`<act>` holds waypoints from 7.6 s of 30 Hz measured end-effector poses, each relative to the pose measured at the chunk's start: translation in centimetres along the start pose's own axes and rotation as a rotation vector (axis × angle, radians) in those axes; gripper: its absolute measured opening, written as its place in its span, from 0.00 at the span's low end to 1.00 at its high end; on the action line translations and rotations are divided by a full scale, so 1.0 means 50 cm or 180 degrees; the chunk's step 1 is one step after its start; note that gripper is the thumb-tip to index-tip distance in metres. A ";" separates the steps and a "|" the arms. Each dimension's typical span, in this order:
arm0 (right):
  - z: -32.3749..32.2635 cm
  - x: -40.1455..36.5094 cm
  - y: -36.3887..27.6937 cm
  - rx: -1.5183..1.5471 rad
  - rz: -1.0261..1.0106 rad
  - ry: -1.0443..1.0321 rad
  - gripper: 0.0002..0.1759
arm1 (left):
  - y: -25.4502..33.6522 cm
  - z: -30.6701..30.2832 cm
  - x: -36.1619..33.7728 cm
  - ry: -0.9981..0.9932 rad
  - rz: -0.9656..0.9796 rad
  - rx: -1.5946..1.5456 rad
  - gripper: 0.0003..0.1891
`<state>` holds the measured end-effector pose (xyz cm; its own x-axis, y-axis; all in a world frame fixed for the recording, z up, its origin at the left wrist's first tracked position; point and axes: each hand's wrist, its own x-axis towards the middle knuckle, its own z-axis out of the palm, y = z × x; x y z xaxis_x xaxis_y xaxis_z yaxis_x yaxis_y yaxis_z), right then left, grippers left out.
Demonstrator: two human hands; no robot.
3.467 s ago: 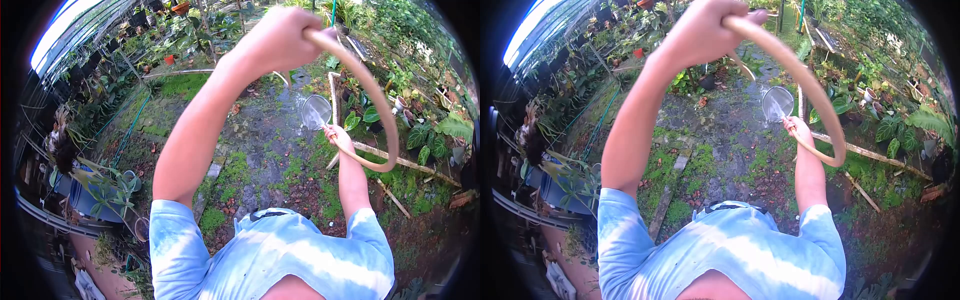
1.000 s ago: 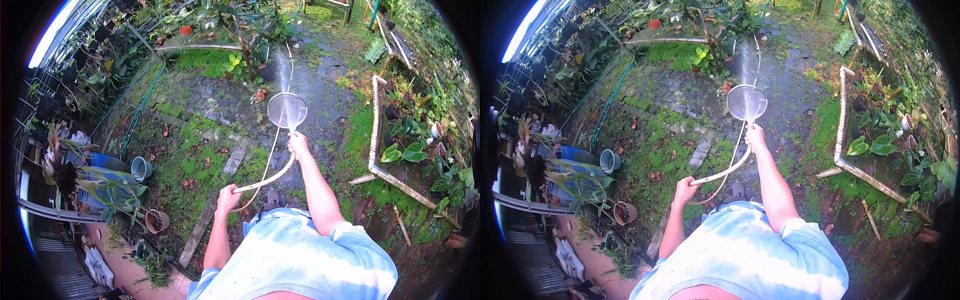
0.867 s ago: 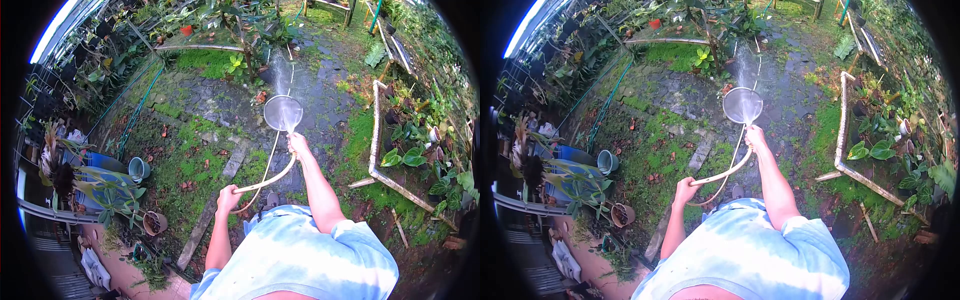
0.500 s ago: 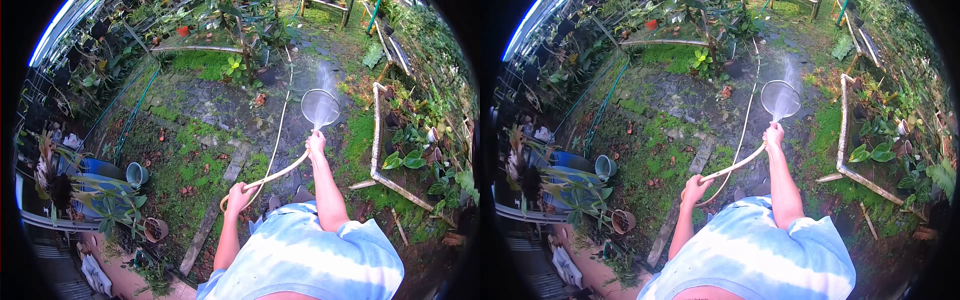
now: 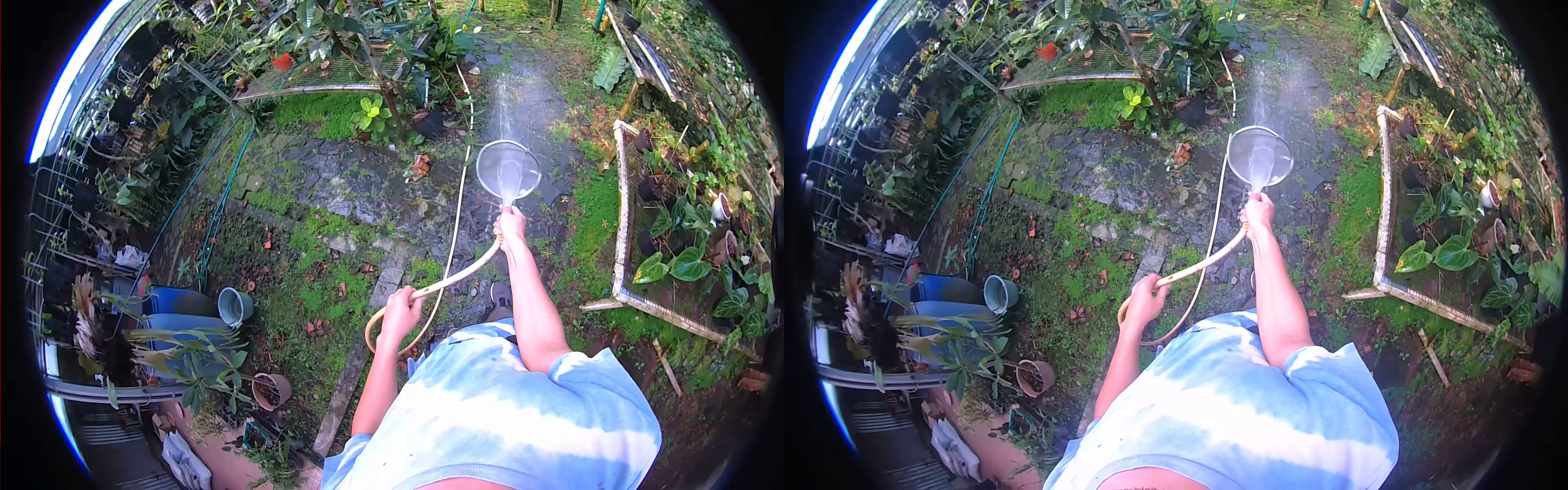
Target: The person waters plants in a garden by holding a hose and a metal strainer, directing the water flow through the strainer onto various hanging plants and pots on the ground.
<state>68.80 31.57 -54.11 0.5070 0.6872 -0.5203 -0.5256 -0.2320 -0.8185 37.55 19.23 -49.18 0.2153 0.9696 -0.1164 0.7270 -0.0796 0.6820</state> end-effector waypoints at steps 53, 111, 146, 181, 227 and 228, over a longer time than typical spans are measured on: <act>0.078 0.148 -0.145 -0.0613 0.0241 -0.1075 0.11 | 0.152 0.055 0.134 0.0212 -0.0981 0.0555 0.20; 0.096 0.133 -0.644 -0.0221 -0.1518 -0.1438 0.09 | 0.526 0.080 0.237 0.0686 -0.0057 -0.0212 0.28; 0.222 0.020 -0.746 -0.0509 -0.1920 -0.1718 0.09 | 0.548 -0.036 0.224 0.0896 0.0245 -0.0492 0.28; 0.261 0.020 -0.681 -0.0302 -0.1869 -0.1681 0.09 | 0.490 -0.073 0.203 0.0963 0.0080 -0.0385 0.28; 0.102 0.203 -0.374 -0.0734 -0.0632 -0.1514 0.12 | 0.406 0.119 0.138 0.0546 -0.0717 -0.0348 0.22; 0.102 0.208 -0.379 -0.0775 -0.0597 -0.1638 0.12 | 0.406 0.123 0.143 0.0531 -0.0706 -0.0361 0.22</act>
<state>80.57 46.63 -42.76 0.1481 0.9627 -0.2265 -0.2565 -0.1838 -0.9489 57.88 23.14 -40.62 -0.0576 0.9858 -0.1578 0.6649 0.1558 0.7305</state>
